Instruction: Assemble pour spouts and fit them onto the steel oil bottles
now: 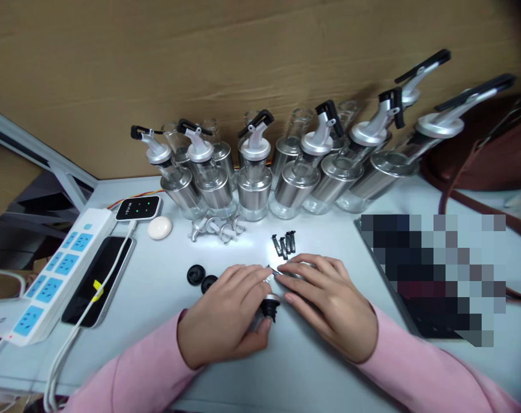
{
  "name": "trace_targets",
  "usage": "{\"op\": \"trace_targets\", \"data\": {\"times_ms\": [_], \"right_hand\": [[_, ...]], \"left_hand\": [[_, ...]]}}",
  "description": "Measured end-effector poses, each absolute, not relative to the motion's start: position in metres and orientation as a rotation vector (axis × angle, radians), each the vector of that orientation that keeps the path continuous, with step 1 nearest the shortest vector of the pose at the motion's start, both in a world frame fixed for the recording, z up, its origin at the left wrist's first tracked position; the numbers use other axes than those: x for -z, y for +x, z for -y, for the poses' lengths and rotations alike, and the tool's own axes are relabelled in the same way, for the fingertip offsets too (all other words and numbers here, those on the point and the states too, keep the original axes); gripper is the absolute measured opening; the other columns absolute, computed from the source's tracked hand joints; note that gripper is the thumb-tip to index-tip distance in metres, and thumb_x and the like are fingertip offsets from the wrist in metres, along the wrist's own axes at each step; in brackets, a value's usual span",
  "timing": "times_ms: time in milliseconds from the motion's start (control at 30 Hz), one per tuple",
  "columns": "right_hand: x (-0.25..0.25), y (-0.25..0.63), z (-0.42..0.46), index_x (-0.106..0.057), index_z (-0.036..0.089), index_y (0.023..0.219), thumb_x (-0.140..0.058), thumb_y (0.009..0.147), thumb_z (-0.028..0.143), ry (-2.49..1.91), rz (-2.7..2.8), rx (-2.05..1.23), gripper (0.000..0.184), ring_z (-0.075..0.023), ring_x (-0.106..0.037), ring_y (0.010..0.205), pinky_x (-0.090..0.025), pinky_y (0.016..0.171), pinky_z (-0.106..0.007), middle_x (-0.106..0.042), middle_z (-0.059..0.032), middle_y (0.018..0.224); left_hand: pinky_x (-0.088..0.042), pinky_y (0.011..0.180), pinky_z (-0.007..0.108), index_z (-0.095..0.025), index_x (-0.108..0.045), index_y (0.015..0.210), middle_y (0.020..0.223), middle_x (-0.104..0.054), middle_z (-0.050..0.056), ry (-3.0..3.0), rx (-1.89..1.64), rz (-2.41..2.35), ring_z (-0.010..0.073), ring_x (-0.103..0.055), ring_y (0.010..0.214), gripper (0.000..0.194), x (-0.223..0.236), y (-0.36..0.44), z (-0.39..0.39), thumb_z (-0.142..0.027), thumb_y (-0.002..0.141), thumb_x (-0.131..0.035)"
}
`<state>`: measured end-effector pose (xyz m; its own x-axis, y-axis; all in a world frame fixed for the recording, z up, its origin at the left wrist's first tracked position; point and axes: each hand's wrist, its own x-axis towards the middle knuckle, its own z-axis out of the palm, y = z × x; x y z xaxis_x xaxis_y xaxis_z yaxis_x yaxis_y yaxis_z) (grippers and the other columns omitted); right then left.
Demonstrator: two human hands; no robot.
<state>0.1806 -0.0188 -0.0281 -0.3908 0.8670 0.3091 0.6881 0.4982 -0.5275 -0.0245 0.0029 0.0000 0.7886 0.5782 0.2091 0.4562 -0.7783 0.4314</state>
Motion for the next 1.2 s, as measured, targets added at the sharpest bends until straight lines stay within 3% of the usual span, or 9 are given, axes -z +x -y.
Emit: {"op": "trace_targets", "data": {"times_ms": [200, 433, 567, 800, 967, 1200], "right_hand": [[0.027, 0.182, 0.019, -0.066, 0.021, 0.1, -0.047, 0.091, 0.021, -1.197, 2.181, -0.455, 0.02, -0.0204, -0.052, 0.1, -0.032, 0.082, -0.036, -0.07, -0.0033, 0.098], [0.02, 0.181, 0.021, -0.066, 0.022, 0.078, -0.057, 0.084, 0.018, -1.082, 2.293, -0.56, 0.012, -0.0187, -0.051, 0.095, -0.035, 0.079, -0.033, -0.063, -0.0035, 0.09], [0.022, 0.181, 0.022, -0.064, 0.02, 0.09, -0.06, 0.082, 0.016, -1.149, 2.265, -0.544, 0.01, -0.0198, -0.05, 0.092, -0.035, 0.078, -0.034, -0.062, -0.0046, 0.09], [0.017, 0.181, 0.021, -0.06, 0.019, 0.076, -0.053, 0.085, 0.014, -1.08, 2.261, -0.584, 0.012, -0.0181, -0.052, 0.089, -0.038, 0.076, -0.033, -0.062, -0.0047, 0.085], [0.002, 0.184, 0.025, -0.054, 0.02, 0.087, -0.05, 0.087, 0.012, -0.878, 2.006, -0.911, 0.008, -0.0135, -0.059, 0.079, -0.048, 0.071, -0.026, -0.064, -0.0046, 0.084], [0.002, 0.186, 0.021, -0.058, 0.021, 0.074, -0.066, 0.078, 0.019, -1.239, 1.53, -0.807, 0.008, -0.0139, -0.066, 0.065, -0.053, 0.059, -0.021, -0.066, -0.0007, 0.068]], "left_hand": [[-0.053, 0.081, 0.04, -0.014, -0.051, 0.103, 0.109, -0.054, 0.014, 2.663, -0.564, -0.952, 0.0252, -0.056, 0.099, 0.022, 0.0, -0.025, -0.001, -0.019, 0.083, -0.049], [-0.055, 0.08, 0.035, -0.017, -0.047, 0.111, 0.117, -0.043, 0.013, 2.623, -0.683, -1.113, 0.021, -0.057, 0.098, 0.025, 0.004, -0.026, 0.001, -0.017, 0.085, -0.046], [-0.055, 0.079, 0.036, -0.017, -0.046, 0.112, 0.116, -0.05, 0.013, 2.648, -0.613, -1.047, 0.0215, -0.06, 0.095, 0.025, 0.006, -0.027, 0.0, -0.017, 0.087, -0.047], [-0.051, 0.078, 0.034, -0.015, -0.046, 0.113, 0.1, -0.064, 0.008, 2.609, -0.667, -0.951, 0.0191, -0.061, 0.091, 0.026, 0.006, -0.025, -0.003, -0.013, 0.088, -0.044], [-0.049, 0.076, 0.033, -0.014, -0.049, 0.106, 0.095, -0.065, 0.007, 2.665, -0.691, -0.932, 0.0185, -0.061, 0.088, 0.02, 0.005, -0.024, -0.004, -0.015, 0.087, -0.045], [-0.042, 0.083, 0.032, -0.012, -0.052, 0.104, 0.097, -0.067, 0.006, 2.811, -0.634, -0.682, 0.0174, -0.059, 0.092, 0.018, 0.002, -0.024, -0.004, -0.015, 0.089, -0.043]]}}
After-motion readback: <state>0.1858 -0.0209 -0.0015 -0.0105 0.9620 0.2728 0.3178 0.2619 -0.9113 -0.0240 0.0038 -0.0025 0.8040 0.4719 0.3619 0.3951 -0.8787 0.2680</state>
